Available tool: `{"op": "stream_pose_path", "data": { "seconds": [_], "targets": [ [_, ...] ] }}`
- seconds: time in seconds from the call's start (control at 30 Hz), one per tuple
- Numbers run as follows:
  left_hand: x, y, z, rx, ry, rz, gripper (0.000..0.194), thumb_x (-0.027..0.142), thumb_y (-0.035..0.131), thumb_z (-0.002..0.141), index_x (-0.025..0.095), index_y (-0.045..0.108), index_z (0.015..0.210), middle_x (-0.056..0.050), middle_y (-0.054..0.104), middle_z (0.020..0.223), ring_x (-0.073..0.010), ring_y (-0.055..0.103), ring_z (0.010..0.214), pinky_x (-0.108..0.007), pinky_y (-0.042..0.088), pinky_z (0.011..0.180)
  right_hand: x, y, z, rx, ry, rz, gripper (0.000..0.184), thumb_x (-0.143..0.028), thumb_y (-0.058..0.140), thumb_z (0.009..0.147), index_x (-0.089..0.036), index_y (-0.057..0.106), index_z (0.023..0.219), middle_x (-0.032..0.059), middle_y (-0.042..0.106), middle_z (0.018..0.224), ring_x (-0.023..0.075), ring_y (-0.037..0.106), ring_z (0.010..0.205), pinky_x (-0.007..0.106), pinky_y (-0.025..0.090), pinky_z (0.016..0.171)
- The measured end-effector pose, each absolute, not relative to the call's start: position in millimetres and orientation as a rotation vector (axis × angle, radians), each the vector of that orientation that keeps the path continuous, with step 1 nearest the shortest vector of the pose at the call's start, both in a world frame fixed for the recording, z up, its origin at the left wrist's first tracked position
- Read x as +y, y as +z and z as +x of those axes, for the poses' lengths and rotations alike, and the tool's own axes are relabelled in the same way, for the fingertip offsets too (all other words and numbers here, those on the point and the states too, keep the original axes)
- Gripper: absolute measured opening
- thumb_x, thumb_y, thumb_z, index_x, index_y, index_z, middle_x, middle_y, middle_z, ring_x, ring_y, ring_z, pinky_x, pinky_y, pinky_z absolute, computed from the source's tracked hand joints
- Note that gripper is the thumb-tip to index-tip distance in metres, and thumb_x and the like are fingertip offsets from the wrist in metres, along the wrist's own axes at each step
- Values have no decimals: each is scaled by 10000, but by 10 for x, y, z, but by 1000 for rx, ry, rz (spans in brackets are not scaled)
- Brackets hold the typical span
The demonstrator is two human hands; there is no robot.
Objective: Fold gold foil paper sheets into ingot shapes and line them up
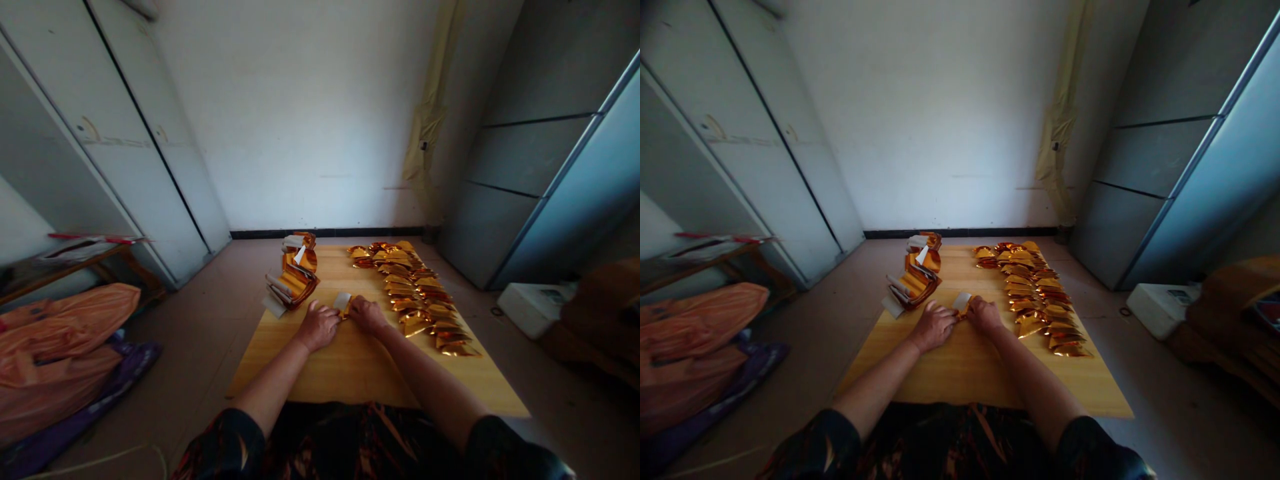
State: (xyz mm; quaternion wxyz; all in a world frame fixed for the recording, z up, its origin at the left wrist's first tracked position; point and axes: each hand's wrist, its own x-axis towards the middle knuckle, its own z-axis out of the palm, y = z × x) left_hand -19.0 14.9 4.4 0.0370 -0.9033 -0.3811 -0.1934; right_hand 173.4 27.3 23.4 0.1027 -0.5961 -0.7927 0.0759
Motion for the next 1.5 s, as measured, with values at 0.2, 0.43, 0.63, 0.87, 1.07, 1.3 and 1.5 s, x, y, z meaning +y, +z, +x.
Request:
{"op": "stream_pose_path", "data": {
  "seconds": [0.2, 0.43, 0.63, 0.87, 1.07, 1.3, 1.5],
  "targets": [
    [156, -8, -183, -1213, -638, -2762, 257, 181, 490, 843, 280, 681, 983, -44, 685, 1078, -195, 580, 963, -512, 271, 998, 227, 254, 1804, -2416, 275, -1533, 182, -261, 466, 896, -220, 635, 950, 49, 628, 1031, 160, 599, 898, 254, 385, 772],
    [135, 32, -195, -1178, -598, -2796, 272, 184, 487, 844, 280, 658, 1034, -41, 678, 1095, -198, 584, 970, -510, 264, 1006, 225, 261, 1779, -2393, 266, -1587, 194, -273, 467, 893, -209, 642, 950, 47, 633, 1007, 159, 594, 870, 251, 376, 734],
    [116, 46, -202, -1193, -570, -2818, 298, 148, 507, 815, 266, 631, 1059, -37, 655, 1160, -208, 571, 1039, -543, 230, 1037, 238, 283, 1717, -2338, 263, -1733, 195, -294, 477, 884, -195, 642, 914, 59, 643, 1010, 160, 604, 834, 246, 356, 682],
    [110, 122, -213, -1177, -496, -2840, 235, 187, 485, 856, 270, 637, 1016, -34, 661, 1144, -204, 574, 1027, -578, 204, 1046, 256, 315, 1647, -2223, 352, -1901, 197, -281, 480, 858, -178, 631, 931, 63, 659, 986, 164, 615, 829, 241, 335, 653],
    [87, 83, -206, -1205, -503, -2828, 237, 192, 471, 868, 259, 622, 1037, -46, 657, 1148, -206, 568, 1044, -575, 207, 1054, 242, 340, 1602, -2221, 323, -1939, 206, -280, 469, 868, -177, 625, 954, 80, 651, 1039, 176, 622, 863, 252, 352, 696],
    [69, 25, -171, -1251, -496, -2789, 228, 199, 472, 872, 242, 580, 1069, -47, 637, 1188, -203, 551, 1100, -551, 207, 1074, 222, 316, 1592, -2204, 310, -1940, 215, -264, 449, 878, -182, 627, 965, 88, 647, 1034, 185, 622, 886, 273, 365, 748],
    [49, 50, -174, -1291, -515, -2792, 337, 174, 506, 831, 237, 525, 1162, -56, 638, 1167, -205, 548, 1095, -515, 220, 1081, 219, 323, 1605, -2206, 319, -1914, 205, -279, 465, 875, -187, 630, 957, 82, 646, 1030, 183, 620, 877, 271, 362, 738]
  ]
}}
